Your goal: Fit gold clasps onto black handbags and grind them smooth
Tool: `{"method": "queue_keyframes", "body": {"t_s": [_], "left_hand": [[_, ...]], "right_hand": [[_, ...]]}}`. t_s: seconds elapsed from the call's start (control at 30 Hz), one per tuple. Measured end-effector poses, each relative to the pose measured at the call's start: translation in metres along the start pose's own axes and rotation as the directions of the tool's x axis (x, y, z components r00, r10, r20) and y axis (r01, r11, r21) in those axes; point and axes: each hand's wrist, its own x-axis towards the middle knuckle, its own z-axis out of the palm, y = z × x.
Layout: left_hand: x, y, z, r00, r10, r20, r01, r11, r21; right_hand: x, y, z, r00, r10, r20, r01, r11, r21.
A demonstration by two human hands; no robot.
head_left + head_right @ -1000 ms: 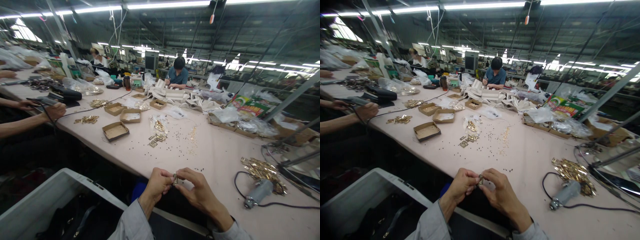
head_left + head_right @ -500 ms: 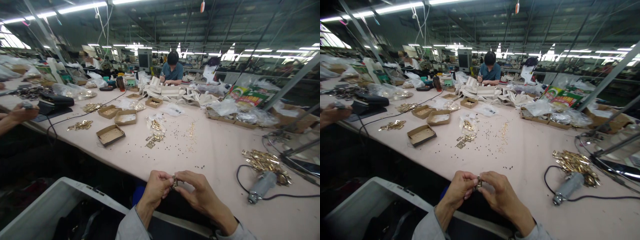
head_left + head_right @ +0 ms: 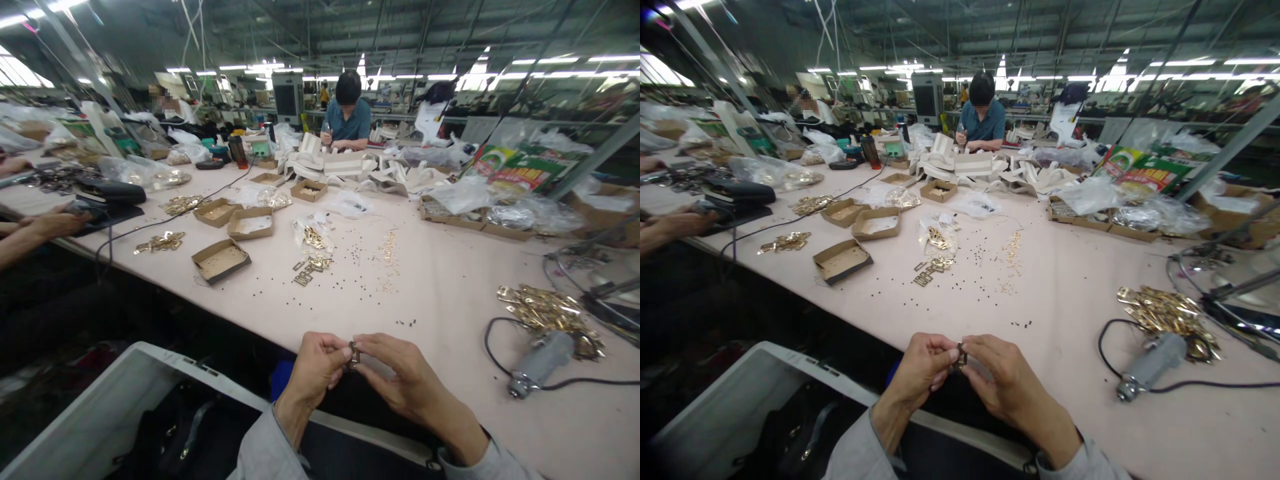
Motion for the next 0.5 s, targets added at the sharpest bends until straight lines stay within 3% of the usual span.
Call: {"method": "queue_keyframes", "body": {"t_s": [0.5], "left_hand": [[0.0035, -0.0019, 0.0005, 1.0, -0.017, -0.01, 0.017, 1.0, 0.02]], "right_hand": [[0.0024, -0.0025, -0.0018, 1.0, -0.022, 0.001, 0.022, 0.998, -0.058]]}}
